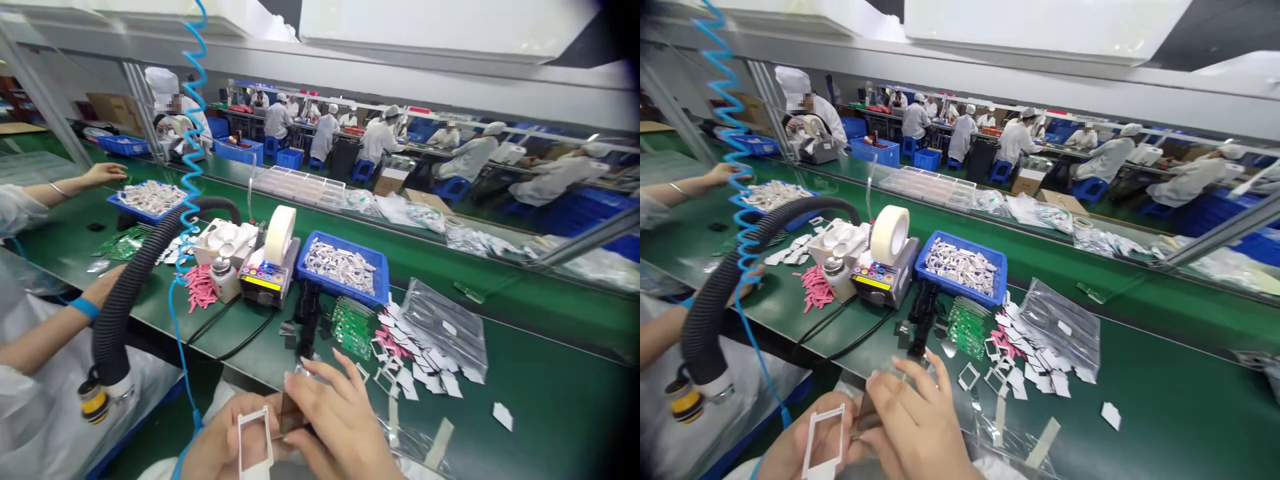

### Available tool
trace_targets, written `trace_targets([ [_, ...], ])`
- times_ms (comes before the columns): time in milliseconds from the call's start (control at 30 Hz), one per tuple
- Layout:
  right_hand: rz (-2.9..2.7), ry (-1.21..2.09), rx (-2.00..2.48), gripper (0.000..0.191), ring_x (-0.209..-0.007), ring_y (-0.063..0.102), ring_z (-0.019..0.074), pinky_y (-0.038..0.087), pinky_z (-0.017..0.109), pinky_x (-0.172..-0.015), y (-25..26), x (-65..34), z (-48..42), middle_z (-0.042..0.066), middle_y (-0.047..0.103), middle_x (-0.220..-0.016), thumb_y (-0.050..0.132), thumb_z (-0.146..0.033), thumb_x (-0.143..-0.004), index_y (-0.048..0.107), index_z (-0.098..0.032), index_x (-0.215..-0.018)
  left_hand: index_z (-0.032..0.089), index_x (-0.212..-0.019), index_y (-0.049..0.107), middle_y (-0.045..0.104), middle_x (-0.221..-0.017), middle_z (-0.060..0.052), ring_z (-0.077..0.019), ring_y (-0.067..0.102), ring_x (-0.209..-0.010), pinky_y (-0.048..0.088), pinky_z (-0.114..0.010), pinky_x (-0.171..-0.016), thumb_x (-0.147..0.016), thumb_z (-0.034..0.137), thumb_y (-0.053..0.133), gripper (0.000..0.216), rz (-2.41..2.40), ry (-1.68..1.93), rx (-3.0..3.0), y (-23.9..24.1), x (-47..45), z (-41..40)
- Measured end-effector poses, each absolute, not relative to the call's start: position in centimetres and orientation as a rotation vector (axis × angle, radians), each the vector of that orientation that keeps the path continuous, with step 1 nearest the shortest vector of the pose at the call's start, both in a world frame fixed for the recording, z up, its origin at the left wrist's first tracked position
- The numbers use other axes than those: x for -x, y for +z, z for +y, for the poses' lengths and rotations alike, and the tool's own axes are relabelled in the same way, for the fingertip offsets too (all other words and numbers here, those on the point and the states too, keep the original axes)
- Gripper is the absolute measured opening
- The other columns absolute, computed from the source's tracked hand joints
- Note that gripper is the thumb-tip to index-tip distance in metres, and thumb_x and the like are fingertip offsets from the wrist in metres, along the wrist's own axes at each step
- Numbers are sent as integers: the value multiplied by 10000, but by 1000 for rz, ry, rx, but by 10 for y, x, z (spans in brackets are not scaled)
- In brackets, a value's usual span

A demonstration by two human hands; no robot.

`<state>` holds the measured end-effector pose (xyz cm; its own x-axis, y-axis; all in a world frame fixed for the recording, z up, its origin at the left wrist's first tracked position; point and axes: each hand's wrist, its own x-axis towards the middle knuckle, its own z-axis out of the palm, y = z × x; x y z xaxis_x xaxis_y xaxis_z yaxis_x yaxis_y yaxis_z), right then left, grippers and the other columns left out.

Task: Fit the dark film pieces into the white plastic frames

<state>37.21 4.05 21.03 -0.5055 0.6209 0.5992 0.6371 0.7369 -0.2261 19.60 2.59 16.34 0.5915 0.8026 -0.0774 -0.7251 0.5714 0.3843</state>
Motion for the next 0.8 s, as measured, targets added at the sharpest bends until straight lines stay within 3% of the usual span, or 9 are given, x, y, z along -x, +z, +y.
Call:
trace_targets([
  [167,-2196,-50,980,241,-903,612,159,199,329,-1060,202,-395,34,-29,707,-923,588,-294,-842,579,-196,-1062,190,-794,720,625,-931,-51,-197,572,-907,427,-305,-779,-603,395,744,281,271,776,-510,187,-221,38],
  [367,-2146,226,1079,352,-941,594,197,244,440,-1030,196,-411,31,-23,696,-963,566,-177,-817,493,-249,-1154,222,-792,726,608,-929,-46,-168,539,-834,414,-286,-737,-592,461,728,311,379,746,-648,182,-235,44],
  [467,-2045,360,1056,333,-962,584,210,295,457,-1004,196,-414,31,18,665,-1006,577,-373,-839,485,-252,-1136,238,-770,732,601,-962,-48,-199,541,-907,405,-331,-828,-581,464,733,294,418,703,-651,187,-238,46],
  [567,-1880,458,1075,287,-905,566,207,383,443,-930,197,-417,30,60,599,-941,440,-498,-876,508,-236,-969,242,-742,738,583,-1033,-67,-252,526,-998,370,-392,-907,-567,500,724,312,445,688,-719,191,-240,47],
  [667,-1862,428,1142,146,-781,529,183,355,476,-934,199,-419,30,21,508,-777,413,-291,-923,491,-226,-818,252,-749,746,587,-1065,-84,-270,527,-1012,353,-409,-935,-552,526,720,338,487,732,-851,189,-241,47],
  [800,-1878,429,1192,112,-742,499,166,338,482,-937,198,-418,29,4,476,-768,468,-143,-867,474,-220,-786,255,-803,751,583,-1089,-101,-288,522,-1040,336,-414,-965,-568,535,709,368,489,763,-991,177,-239,45],
])
